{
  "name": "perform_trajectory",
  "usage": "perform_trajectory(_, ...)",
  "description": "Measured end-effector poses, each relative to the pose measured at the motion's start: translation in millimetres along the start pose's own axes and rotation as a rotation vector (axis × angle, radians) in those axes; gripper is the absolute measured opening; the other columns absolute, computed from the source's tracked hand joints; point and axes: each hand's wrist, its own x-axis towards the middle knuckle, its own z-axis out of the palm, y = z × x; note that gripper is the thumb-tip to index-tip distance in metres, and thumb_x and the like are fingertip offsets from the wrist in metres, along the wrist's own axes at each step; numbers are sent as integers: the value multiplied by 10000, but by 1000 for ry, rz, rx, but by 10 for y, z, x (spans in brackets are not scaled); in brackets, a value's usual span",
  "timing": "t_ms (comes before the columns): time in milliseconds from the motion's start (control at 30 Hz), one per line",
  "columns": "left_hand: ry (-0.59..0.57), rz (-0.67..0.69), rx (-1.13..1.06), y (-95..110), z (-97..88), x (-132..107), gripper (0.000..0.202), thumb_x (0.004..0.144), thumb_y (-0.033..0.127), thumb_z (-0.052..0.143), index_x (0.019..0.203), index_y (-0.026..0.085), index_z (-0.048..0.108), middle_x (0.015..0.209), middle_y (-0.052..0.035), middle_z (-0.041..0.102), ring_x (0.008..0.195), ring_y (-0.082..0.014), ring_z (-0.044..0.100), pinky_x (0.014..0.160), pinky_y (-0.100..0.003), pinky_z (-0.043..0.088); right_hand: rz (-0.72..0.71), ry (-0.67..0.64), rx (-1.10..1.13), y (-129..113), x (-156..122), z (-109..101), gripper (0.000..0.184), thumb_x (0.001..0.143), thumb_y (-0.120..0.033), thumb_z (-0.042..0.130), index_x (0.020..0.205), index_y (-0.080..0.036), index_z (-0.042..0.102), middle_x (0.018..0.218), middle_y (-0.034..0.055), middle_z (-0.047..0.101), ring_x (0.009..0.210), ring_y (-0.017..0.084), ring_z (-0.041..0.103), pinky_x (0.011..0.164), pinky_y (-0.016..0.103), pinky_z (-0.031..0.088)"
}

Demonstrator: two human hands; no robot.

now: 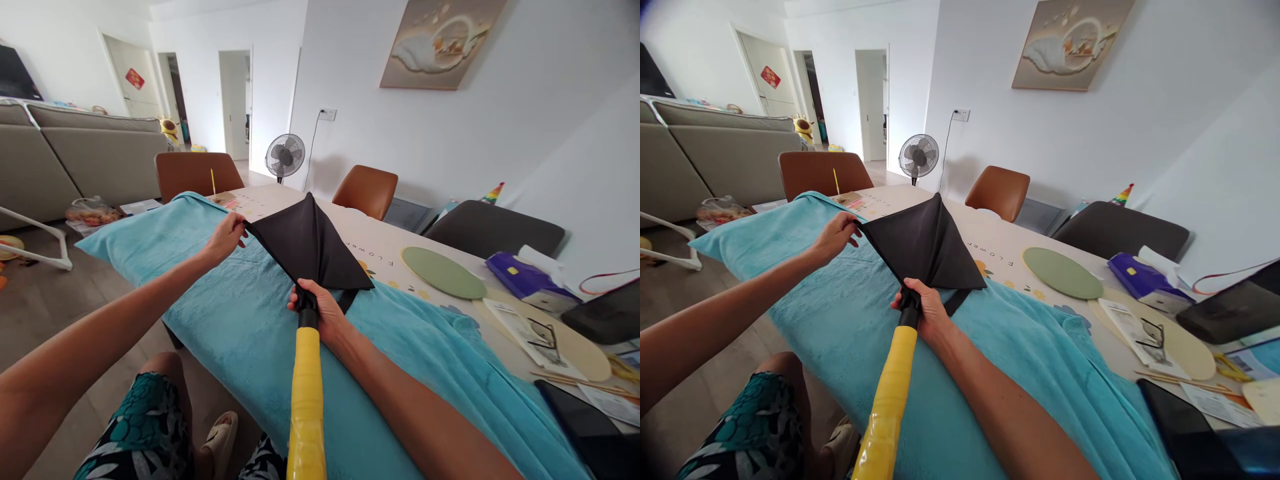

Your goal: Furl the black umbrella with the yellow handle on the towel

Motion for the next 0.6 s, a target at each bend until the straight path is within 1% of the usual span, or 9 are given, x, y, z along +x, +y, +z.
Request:
perform_trajectory(67,-65,0,121,-98,-81,-44,73,765,203,423,823,188,464,691,17,510,593,-109,523,489,-220,458,-10,18,2,-1,-4,-1,78,738,-149,571,680,-114,534,577,30,569,498,113,554,496,242,531)
perform_trajectory(133,-165,31,315,-192,-162,-83,127,760,229,430,863,202,499,704,18,542,579,-116,525,551,-245,450,7,19,-7,-4,-9,-1,69,730,-141,563,680,-118,521,558,26,560,469,107,535,458,227,513)
perform_trajectory(233,-364,93,592,-295,-256,-99,182,735,250,450,867,216,571,776,-7,597,695,-157,554,678,-276,438,54,11,-23,-13,-18,8,105,719,-148,562,657,-140,478,499,6,516,409,87,477,377,184,441)
perform_trajectory(300,-492,83,695,-290,-278,-65,199,712,221,445,819,218,612,811,-23,625,770,-184,564,730,-284,430,62,14,-39,-18,-22,18,135,725,-153,550,642,-157,444,473,-2,498,389,84,452,349,175,403)
perform_trajectory(367,-527,93,767,-196,-241,-3,242,682,159,425,781,218,638,823,-30,645,815,-202,576,772,-296,426,56,15,-58,-22,-24,29,153,737,-158,532,635,-171,418,460,-5,490,377,85,438,334,174,380)
perform_trajectory(433,-456,156,789,-35,-113,53,311,665,106,392,802,212,649,850,-39,657,867,-218,581,820,-318,419,51,22,-75,-25,-23,38,169,744,-165,524,630,-178,400,453,-6,488,369,85,429,328,174,368)
perform_trajectory(500,-365,225,726,128,118,67,373,682,84,358,904,198,636,937,-50,654,921,-221,575,852,-333,420,51,39,-84,-28,-22,44,183,742,-166,528,624,-181,389,446,-7,486,365,82,423,328,170,364)
perform_trajectory(533,-349,233,674,187,264,52,397,701,82,347,972,192,615,982,-50,647,936,-210,574,860,-324,426,52,45,-87,-28,-22,45,187,739,-167,533,623,-181,387,444,-8,485,365,81,424,329,168,365)
perform_trajectory(600,-393,295,654,231,581,-23,441,716,53,336,1080,146,566,1113,-84,600,1060,-199,524,942,-306,388,49,44,-91,-26,-23,41,189,738,-174,538,619,-180,391,442,-7,488,365,82,430,327,166,366)
